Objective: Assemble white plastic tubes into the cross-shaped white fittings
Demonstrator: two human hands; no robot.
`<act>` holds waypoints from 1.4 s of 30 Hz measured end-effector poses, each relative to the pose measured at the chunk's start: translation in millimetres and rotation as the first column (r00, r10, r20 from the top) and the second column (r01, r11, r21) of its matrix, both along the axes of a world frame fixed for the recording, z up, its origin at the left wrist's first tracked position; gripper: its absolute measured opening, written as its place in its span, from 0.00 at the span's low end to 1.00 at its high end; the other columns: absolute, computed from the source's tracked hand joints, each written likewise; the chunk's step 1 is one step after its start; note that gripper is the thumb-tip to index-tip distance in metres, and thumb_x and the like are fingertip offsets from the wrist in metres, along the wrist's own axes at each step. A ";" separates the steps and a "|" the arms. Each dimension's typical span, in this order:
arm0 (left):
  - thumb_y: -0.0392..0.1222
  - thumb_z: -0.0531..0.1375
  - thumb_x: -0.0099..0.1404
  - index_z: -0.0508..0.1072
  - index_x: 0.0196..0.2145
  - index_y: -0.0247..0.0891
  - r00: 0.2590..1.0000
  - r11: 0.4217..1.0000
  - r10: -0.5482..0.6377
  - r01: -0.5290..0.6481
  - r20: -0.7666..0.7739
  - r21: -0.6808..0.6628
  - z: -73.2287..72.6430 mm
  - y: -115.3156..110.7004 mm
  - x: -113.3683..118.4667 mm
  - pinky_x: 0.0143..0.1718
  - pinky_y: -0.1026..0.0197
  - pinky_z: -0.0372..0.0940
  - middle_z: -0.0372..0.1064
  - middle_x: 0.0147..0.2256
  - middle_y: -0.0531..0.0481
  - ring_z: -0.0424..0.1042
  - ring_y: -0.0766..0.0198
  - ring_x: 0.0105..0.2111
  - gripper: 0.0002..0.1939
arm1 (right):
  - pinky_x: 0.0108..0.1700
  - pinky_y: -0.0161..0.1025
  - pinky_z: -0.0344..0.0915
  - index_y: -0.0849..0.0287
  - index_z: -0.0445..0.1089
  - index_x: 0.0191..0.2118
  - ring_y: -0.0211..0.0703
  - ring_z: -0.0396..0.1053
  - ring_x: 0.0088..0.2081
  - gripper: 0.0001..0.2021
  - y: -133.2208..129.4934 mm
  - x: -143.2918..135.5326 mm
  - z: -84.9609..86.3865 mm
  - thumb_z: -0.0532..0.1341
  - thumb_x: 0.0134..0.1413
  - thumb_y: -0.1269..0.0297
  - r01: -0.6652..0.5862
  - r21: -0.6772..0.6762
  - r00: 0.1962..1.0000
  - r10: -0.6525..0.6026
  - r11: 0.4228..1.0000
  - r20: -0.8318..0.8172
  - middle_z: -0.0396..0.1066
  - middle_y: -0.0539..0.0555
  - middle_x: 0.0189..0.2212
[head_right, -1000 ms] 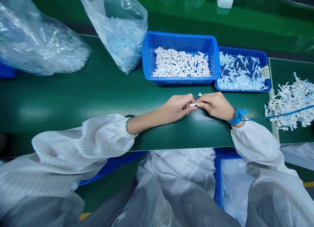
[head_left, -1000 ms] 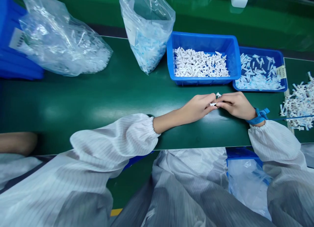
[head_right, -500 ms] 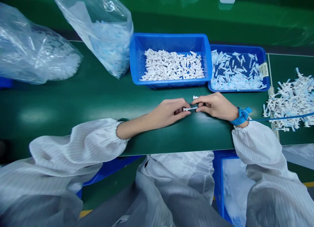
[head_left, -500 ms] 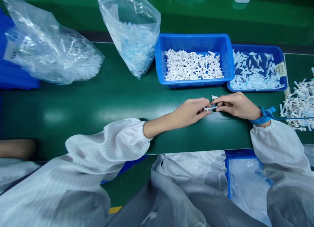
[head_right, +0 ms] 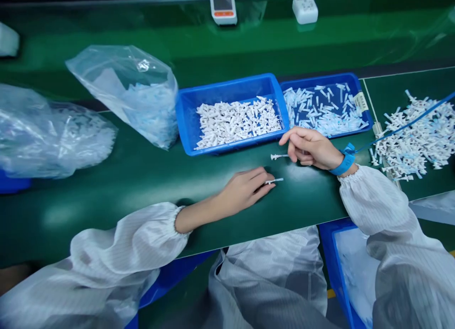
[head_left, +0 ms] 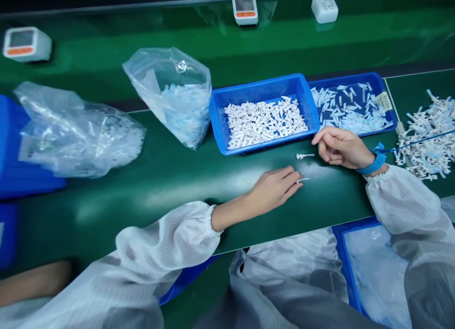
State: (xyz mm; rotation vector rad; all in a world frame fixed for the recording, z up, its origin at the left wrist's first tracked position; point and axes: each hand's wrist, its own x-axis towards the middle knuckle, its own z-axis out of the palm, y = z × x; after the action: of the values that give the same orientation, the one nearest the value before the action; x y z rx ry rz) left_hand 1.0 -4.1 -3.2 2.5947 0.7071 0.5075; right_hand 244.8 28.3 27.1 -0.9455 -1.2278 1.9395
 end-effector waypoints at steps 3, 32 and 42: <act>0.43 0.46 0.75 0.71 0.39 0.35 1.000 1.000 0.001 -0.001 0.019 -0.002 0.6 0.3 -1.3 0.29 0.65 0.61 0.70 0.32 0.50 0.70 0.67 0.28 0.16 | 0.16 0.30 0.43 0.63 0.68 0.45 0.26 0.46 0.15 0.17 2.8 4.1 1.7 0.58 0.64 0.52 -0.254 -0.018 0.967 0.254 0.967 0.018 0.70 0.47 0.23; 0.31 0.54 0.66 0.67 0.44 0.39 0.969 0.888 0.066 -0.166 0.239 0.429 14.0 14.4 -3.5 0.32 0.59 0.60 0.73 0.40 0.44 0.71 0.60 0.37 0.10 | 0.36 0.33 0.61 0.62 0.67 0.38 0.34 0.59 0.31 0.23 18.4 5.7 9.8 0.57 0.60 0.42 -0.825 0.064 0.561 0.797 0.562 0.223 0.67 0.54 0.35; 0.36 0.54 0.67 0.71 0.46 0.33 0.975 0.971 0.211 -0.200 -0.073 0.134 59.7 91.5 29.1 0.40 0.58 0.65 0.68 0.43 0.40 0.72 0.58 0.38 0.11 | 0.36 0.35 0.63 0.58 0.62 0.36 0.36 0.62 0.34 0.23 18.4 2.7 13.1 0.55 0.59 0.39 -0.811 0.030 0.576 0.786 0.585 0.225 0.67 0.57 0.38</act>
State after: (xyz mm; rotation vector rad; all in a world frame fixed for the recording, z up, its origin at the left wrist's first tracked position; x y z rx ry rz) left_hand 30.1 87.4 56.5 2.6888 1.0113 0.5190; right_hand 247.5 46.7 40.3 -0.5143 -2.1519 2.4169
